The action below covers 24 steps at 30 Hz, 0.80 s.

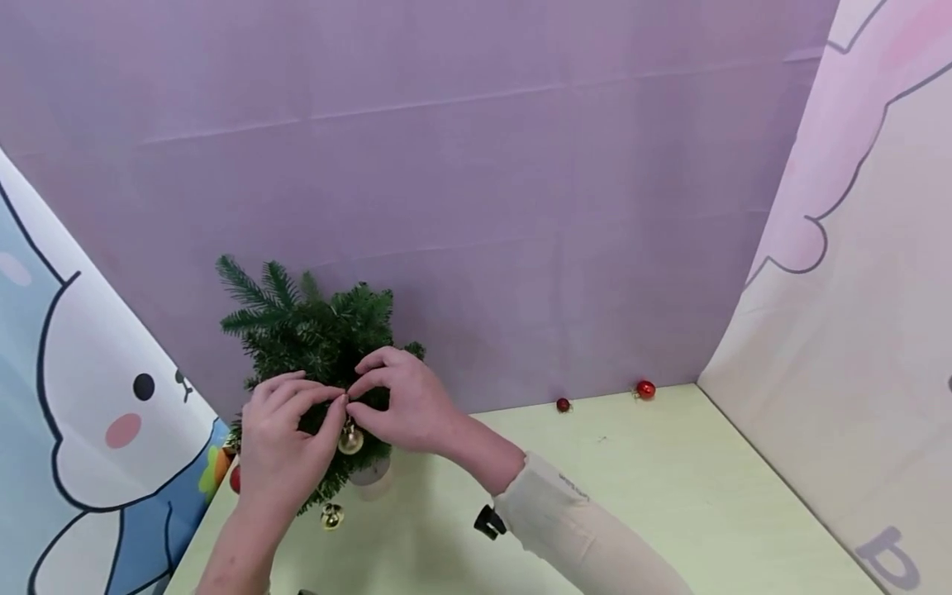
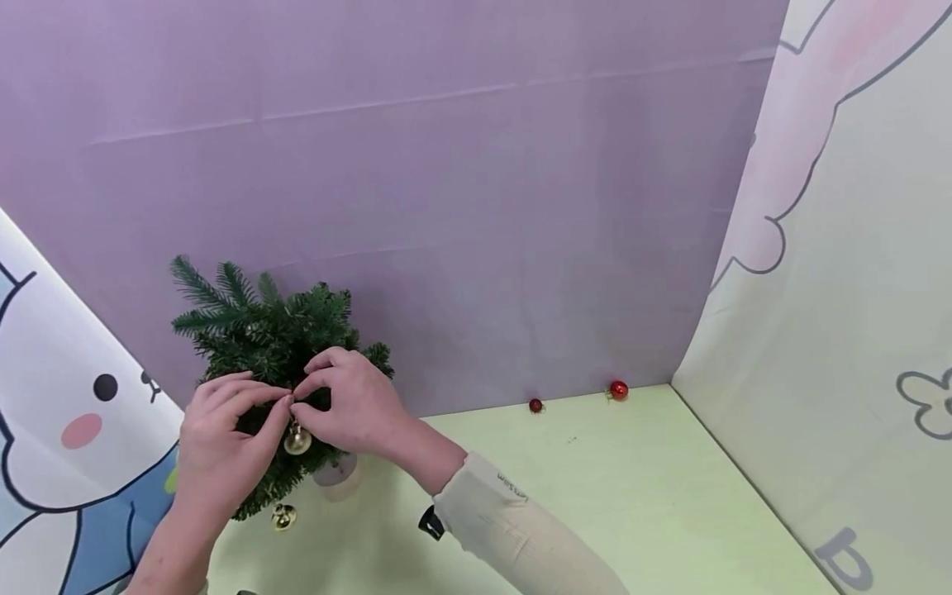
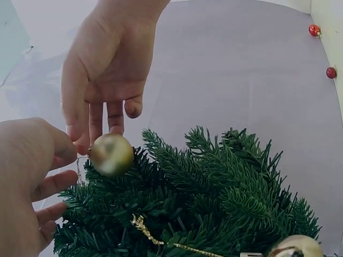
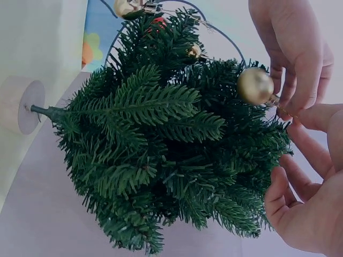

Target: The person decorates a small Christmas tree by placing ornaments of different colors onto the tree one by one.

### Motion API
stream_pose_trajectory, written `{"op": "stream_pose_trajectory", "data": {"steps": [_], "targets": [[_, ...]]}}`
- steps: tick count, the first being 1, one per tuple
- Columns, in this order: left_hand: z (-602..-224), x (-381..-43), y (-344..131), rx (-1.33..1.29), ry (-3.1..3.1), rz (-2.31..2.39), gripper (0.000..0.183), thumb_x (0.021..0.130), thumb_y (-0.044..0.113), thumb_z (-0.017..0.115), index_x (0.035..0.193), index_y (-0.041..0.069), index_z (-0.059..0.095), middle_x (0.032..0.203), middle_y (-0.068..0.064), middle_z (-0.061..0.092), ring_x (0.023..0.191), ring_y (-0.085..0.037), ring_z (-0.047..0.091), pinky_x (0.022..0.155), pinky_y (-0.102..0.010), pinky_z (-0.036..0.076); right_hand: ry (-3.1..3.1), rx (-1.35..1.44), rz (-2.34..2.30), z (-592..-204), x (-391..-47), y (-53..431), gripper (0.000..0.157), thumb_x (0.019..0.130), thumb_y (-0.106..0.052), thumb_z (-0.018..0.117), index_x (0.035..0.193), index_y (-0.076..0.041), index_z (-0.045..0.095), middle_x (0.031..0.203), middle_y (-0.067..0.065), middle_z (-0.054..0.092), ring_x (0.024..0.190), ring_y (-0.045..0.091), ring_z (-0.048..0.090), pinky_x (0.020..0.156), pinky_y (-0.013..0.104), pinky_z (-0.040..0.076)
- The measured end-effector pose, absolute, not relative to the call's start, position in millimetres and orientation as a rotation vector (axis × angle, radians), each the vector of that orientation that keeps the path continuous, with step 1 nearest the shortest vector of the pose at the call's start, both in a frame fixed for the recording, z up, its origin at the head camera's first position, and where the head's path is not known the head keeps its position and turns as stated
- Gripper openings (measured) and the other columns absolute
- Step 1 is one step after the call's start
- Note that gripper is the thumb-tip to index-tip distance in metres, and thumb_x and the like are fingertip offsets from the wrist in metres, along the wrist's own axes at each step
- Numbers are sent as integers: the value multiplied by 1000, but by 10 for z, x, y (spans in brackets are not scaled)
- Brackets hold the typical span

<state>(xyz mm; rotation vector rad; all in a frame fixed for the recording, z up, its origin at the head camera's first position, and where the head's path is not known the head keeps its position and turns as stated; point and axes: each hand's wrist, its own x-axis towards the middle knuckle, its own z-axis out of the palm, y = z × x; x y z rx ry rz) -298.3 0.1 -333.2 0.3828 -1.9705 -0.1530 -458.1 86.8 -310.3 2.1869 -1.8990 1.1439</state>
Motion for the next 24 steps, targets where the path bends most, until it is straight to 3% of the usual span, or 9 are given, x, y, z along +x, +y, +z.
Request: {"op": "stream_pose_trajectory", "data": {"steps": [9, 18, 24], "targets": [[-3368, -2952, -23, 397, -1978, -190, 8, 77, 5, 79, 84, 5, 75, 85, -10, 69, 109, -37, 54, 97, -58, 34, -1862, 2175, 1210, -3149, -4570, 816, 12, 94, -24, 66, 93, -20, 76, 111, -8, 60, 102, 7, 54, 86, 19, 44], [-3425, -2974, -87, 450, -1966, -87, 6, 78, 10, 77, 80, 5, 75, 82, -11, 69, 103, -39, 55, 87, -61, 37, -1947, 2077, 1241, -3131, -4558, 764, 10, 95, -25, 64, 92, -22, 73, 102, -11, 61, 94, 8, 58, 76, 17, 46], [-3424, -3003, -108, 496, -1940, -43, 8, 80, 11, 75, 82, 3, 76, 82, -13, 70, 100, -40, 55, 82, -59, 38, -2009, 2010, 1265, -3104, -4531, 735, 12, 95, -25, 63, 95, -21, 74, 97, -11, 63, 65, 2, 52, 58, 14, 43]]}}
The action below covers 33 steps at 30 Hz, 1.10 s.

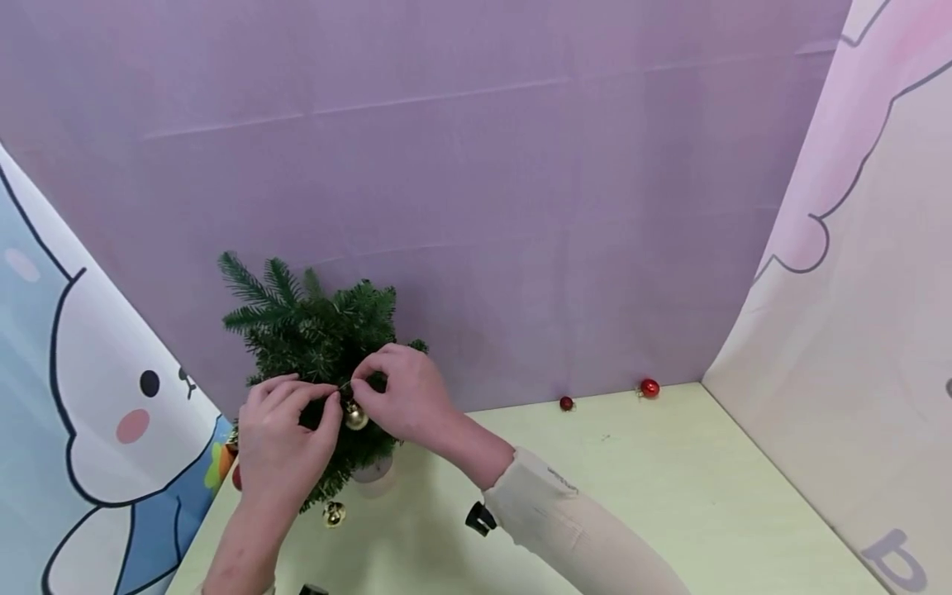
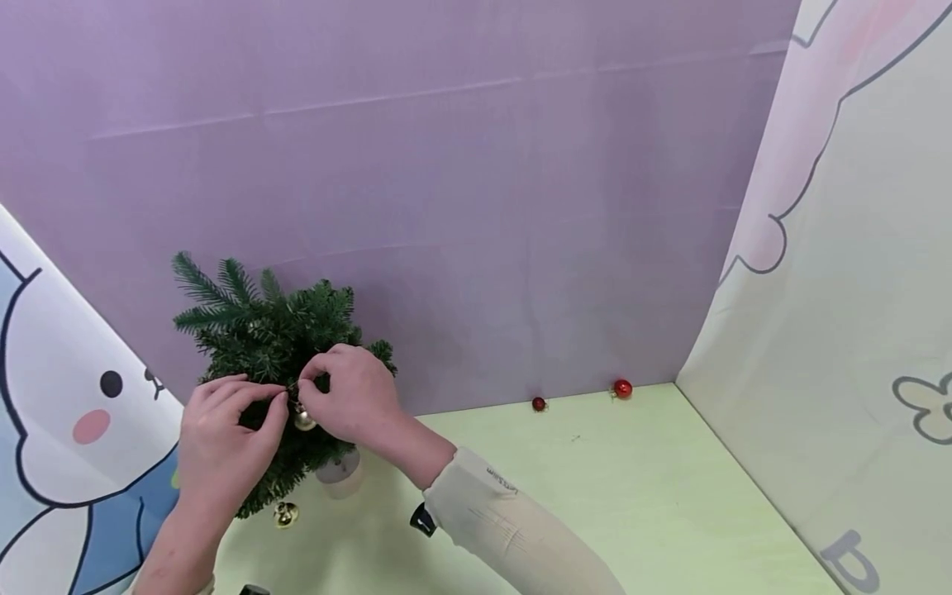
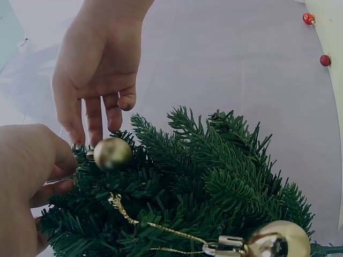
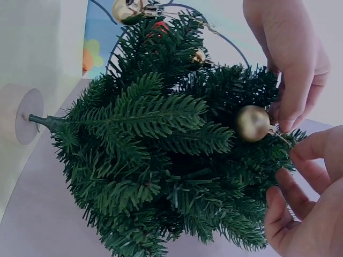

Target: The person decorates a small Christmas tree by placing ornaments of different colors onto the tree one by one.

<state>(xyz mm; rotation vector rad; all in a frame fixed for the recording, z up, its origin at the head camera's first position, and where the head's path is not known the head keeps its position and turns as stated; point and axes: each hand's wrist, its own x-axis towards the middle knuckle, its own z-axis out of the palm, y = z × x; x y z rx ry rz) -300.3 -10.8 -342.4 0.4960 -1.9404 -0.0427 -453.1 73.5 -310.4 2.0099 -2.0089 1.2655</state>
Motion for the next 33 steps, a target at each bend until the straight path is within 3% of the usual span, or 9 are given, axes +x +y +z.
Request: {"op": "stream_pose_trajectory", "data": {"steps": [2, 5, 15, 26, 33], "targets": [[-3420, -3016, -109, 519, -1930, -51, 9, 80, 11, 74, 82, 3, 76, 82, -14, 70, 98, -39, 55, 82, -58, 39, -2045, 2003, 1273, -3097, -4533, 726, 12, 95, -25, 62, 95, -21, 74, 95, -12, 63, 54, 2, 47, 52, 16, 41], [-3399, -3048, -116, 552, -1925, -52, 10, 82, 11, 73, 81, 2, 76, 81, -15, 70, 96, -38, 55, 84, -56, 39, -2116, 2013, 1287, -3072, -4547, 708, 13, 96, -25, 61, 96, -22, 74, 92, -13, 62, 51, 3, 47, 52, 18, 42], [-3413, -3048, -88, 611, -2003, -73, 7, 80, 11, 73, 81, 5, 76, 82, -11, 69, 97, -37, 55, 90, -56, 37, -2268, 2108, 1218, -3048, -4592, 723, 11, 95, -26, 63, 95, -23, 74, 90, -17, 62, 59, 1, 53, 57, 18, 45], [-3460, -3001, -107, 590, -2027, -96, 25, 72, 16, 83, 93, 5, 74, 91, -14, 66, 100, -40, 51, 90, -59, 35, -2178, 2151, 1006, -3139, -4614, 754, 11, 94, -28, 66, 99, -23, 74, 99, -13, 62, 87, 4, 58, 67, 17, 46], [-3405, -2896, -61, 552, -1921, -185, 21, 79, 10, 77, 98, 2, 71, 103, -17, 63, 107, -42, 49, 91, -57, 34, -2096, 2205, 1121, -3199, -4704, 906, 11, 94, -26, 66, 102, -21, 72, 104, -12, 61, 100, 10, 58, 81, 22, 48]]}}
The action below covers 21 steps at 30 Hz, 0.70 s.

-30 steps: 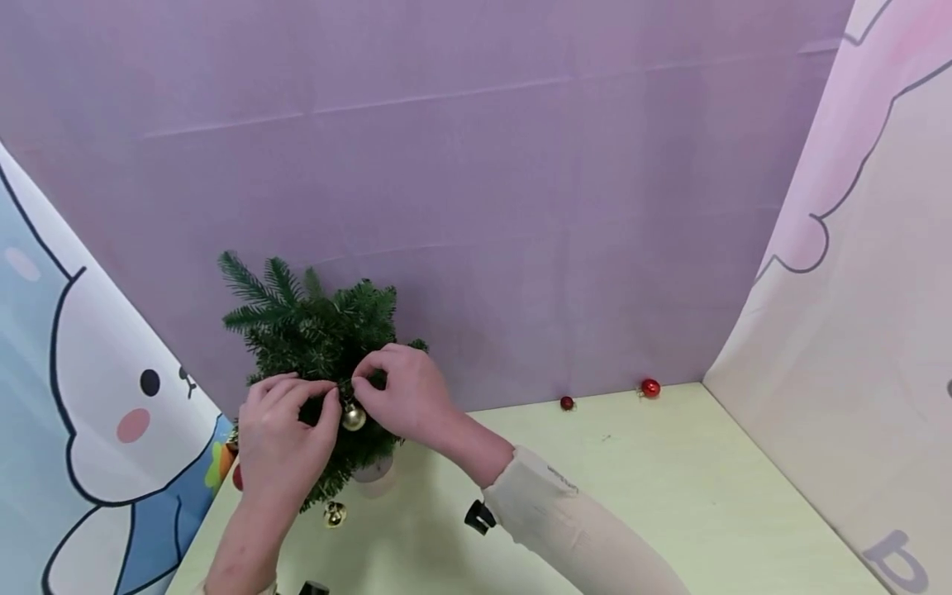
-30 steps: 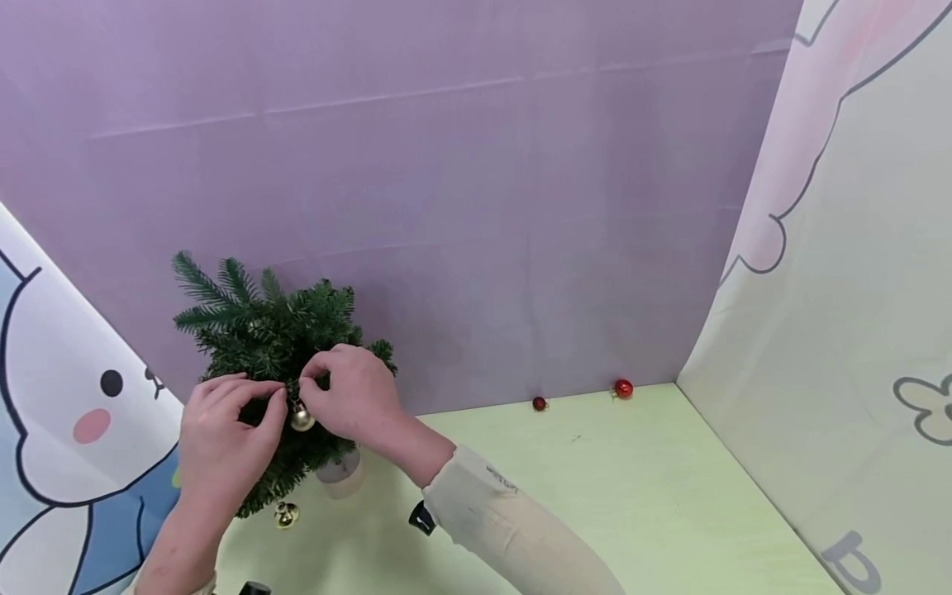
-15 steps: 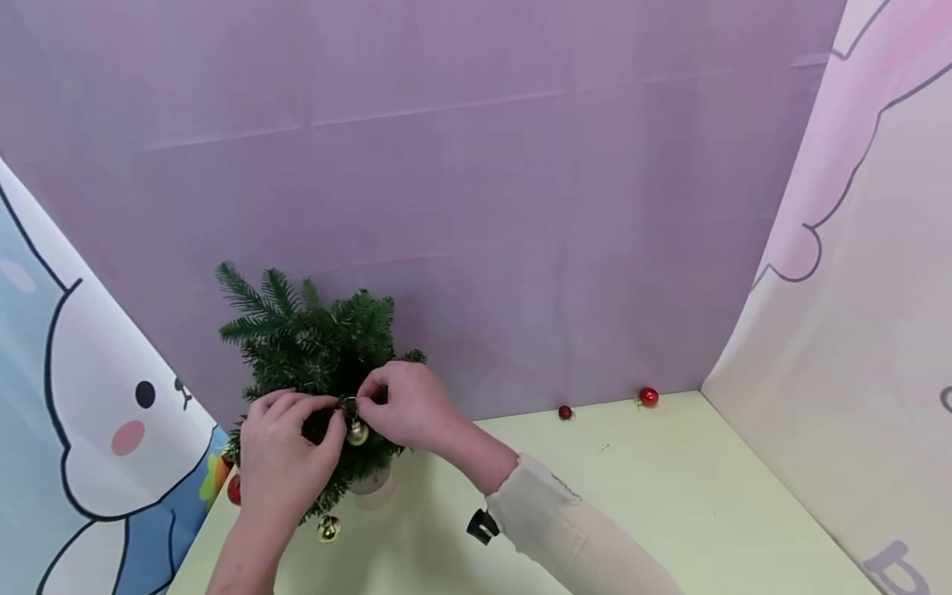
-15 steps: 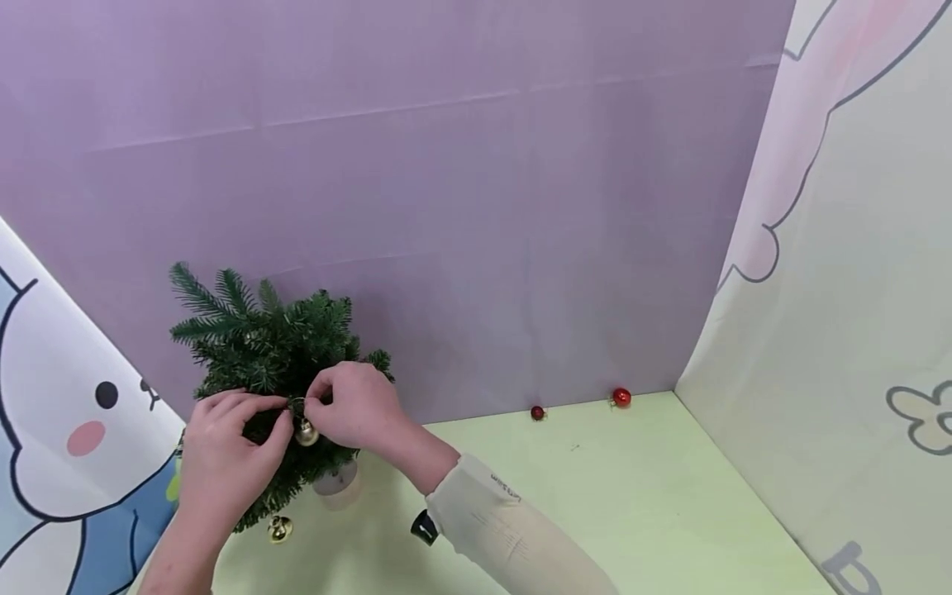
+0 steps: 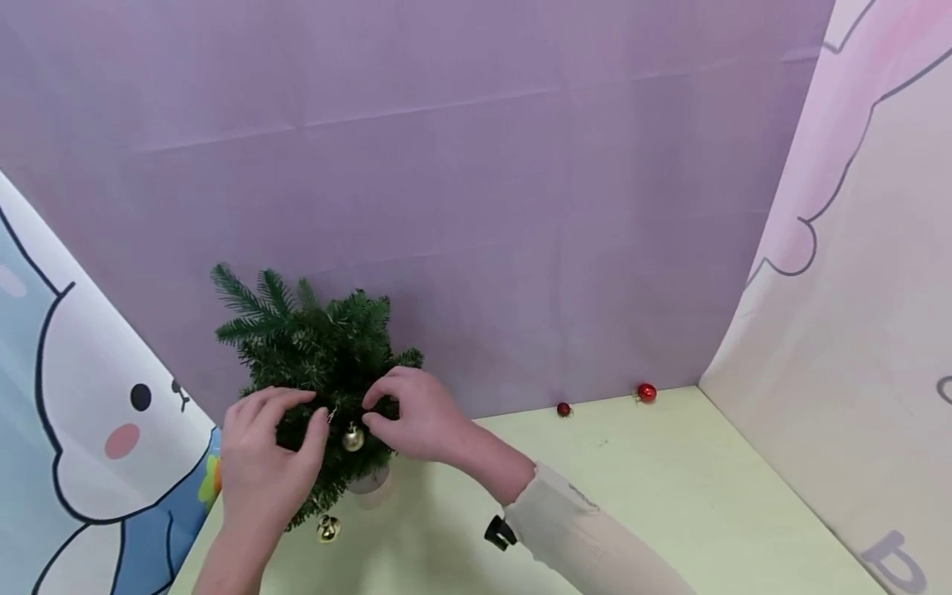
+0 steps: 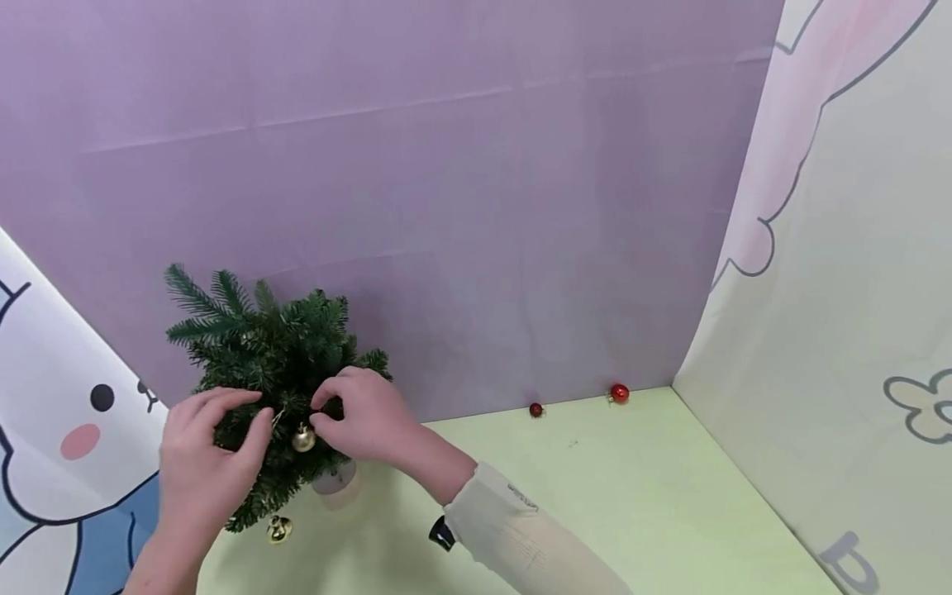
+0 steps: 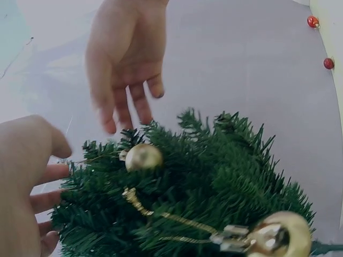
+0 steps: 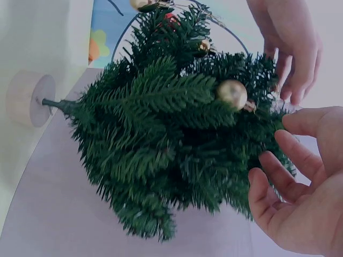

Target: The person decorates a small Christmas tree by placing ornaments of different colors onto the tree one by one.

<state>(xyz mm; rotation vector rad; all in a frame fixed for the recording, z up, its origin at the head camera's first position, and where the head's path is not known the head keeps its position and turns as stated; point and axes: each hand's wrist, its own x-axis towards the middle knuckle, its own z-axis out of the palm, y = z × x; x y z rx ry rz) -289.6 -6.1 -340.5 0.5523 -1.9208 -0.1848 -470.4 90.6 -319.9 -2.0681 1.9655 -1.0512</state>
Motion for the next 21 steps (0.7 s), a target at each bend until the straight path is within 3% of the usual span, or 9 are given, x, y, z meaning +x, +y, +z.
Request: {"op": "stream_pose_trajectory", "data": {"steps": [5, 9, 10, 15, 21], "targets": [[-3277, -2849, -65, 614, -1846, -238, 37, 84, 7, 72, 120, 0, 64, 126, -24, 50, 118, -43, 42, 94, -57, 31, 1863, -2001, -1082, -3264, -4938, 1075, 13, 95, -23, 65, 105, -17, 71, 104, -10, 60, 89, 11, 60, 77, 21, 48], [-3169, -2850, -136, 780, -1958, -327, 65, 90, 23, 69, 148, 14, 41, 151, -23, 24, 137, -43, 21, 97, -69, 25, 1838, -1960, -1059, -3325, -5220, 1201, 12, 96, -20, 63, 104, -14, 70, 103, -9, 62, 92, 10, 59, 83, 26, 48], [-3152, -2854, -160, 812, -2002, -350, 71, 91, 28, 68, 152, 17, 33, 154, -22, 15, 140, -44, 14, 97, -72, 23, 1845, -1955, -1049, -3354, -5308, 1227, 12, 96, -19, 63, 104, -14, 70, 102, -9, 63, 98, 9, 56, 86, 28, 48], [-3104, -2875, -266, 862, -2154, -423, 82, 95, 45, 58, 158, 23, 10, 159, -20, -7, 142, -49, -1, 89, -78, 21, 1896, -1892, -1010, -3557, -5785, 1326, 12, 95, -15, 61, 100, -12, 71, 98, -7, 65, 91, 11, 58, 80, 31, 50], [-3097, -2904, -308, 909, -2236, -467, 83, 95, 53, 54, 158, 25, 8, 158, -19, -14, 139, -55, 1, 85, -79, 24, 1988, -1795, -995, -3889, -6391, 1426, 11, 93, -8, 61, 92, -5, 71, 90, 1, 66, 81, 15, 62, 71, 31, 52]]}}
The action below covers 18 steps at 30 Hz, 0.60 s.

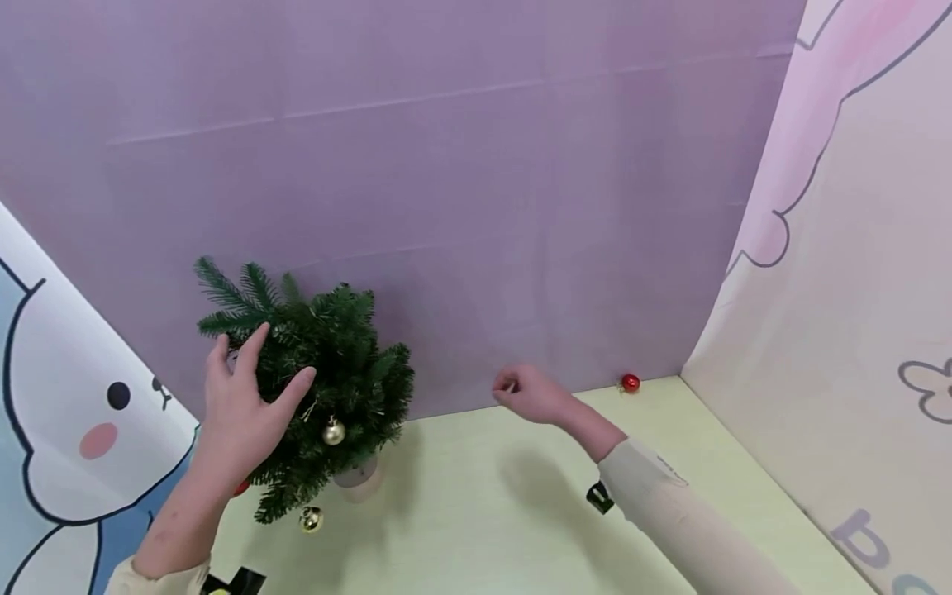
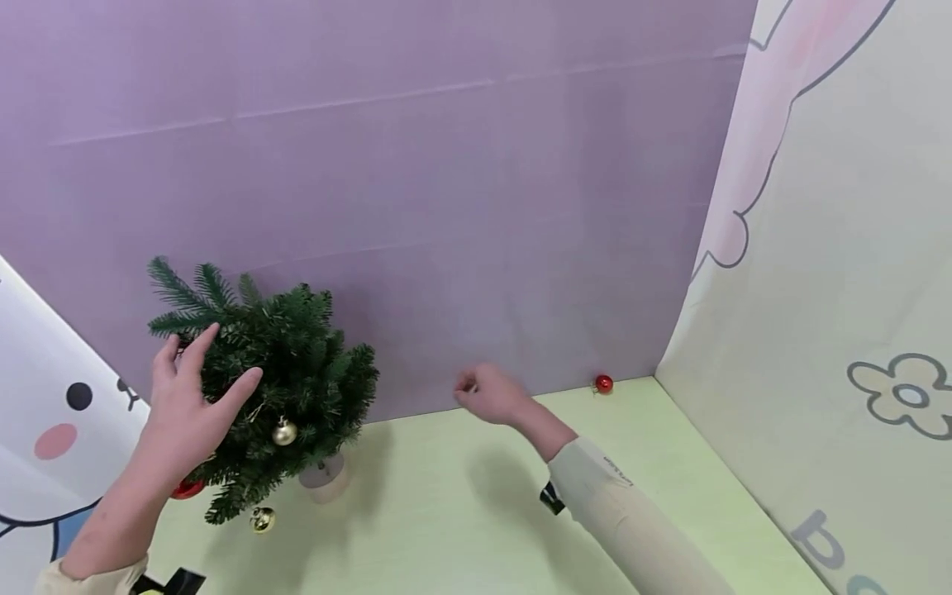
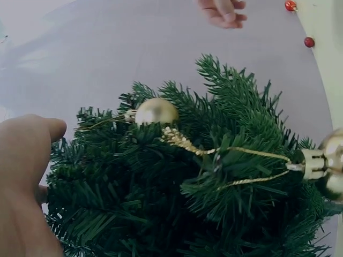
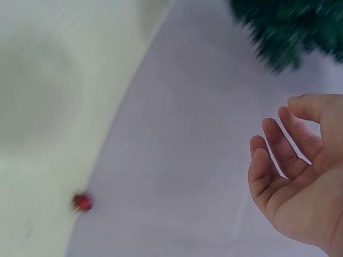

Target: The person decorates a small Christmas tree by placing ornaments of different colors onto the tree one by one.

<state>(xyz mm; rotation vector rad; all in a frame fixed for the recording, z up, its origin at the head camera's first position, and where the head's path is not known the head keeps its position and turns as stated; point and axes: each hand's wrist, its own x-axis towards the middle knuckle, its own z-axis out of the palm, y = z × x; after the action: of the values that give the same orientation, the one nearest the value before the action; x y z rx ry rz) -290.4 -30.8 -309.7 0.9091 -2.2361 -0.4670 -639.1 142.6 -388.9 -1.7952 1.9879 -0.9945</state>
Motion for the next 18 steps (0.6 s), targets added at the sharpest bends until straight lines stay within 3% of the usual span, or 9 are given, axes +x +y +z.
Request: {"op": "stream_pose_trajectory", "data": {"steps": [4, 11, 14, 18], "targets": [[-3115, -2876, -339, 920, -2257, -495, 82, 95, 54, 53, 158, 24, 10, 158, -19, -17, 138, -56, 3, 85, -79, 25, 2107, -1721, -914, -4107, -6746, 1460, 11, 93, -7, 60, 92, -4, 71, 88, 1, 66, 81, 15, 62, 72, 34, 52], [-3140, -2914, -415, 901, -2174, -585, 82, 97, 51, 52, 158, 22, 7, 157, -16, -22, 140, -54, -4, 88, -79, 22, 2322, -1545, -727, -4406, -7326, 1467, 11, 94, -9, 58, 88, -5, 66, 77, 3, 65, 68, 19, 57, 61, 34, 48], [-3165, -2958, -420, 893, -2165, -629, 82, 97, 51, 52, 158, 20, 6, 157, -17, -21, 140, -53, -2, 90, -78, 22, 2444, -1543, -620, -4601, -7498, 1516, 13, 91, -11, 61, 94, -2, 70, 88, 7, 68, 79, 24, 62, 66, 39, 51], [-3204, -2991, -409, 886, -2189, -641, 81, 97, 52, 51, 158, 19, 8, 158, -19, -15, 140, -53, 1, 90, -77, 23, 2536, -1553, -471, -4850, -7620, 1561, 28, 89, -14, 66, 112, 1, 68, 108, 14, 66, 101, 34, 62, 78, 47, 53]]}}
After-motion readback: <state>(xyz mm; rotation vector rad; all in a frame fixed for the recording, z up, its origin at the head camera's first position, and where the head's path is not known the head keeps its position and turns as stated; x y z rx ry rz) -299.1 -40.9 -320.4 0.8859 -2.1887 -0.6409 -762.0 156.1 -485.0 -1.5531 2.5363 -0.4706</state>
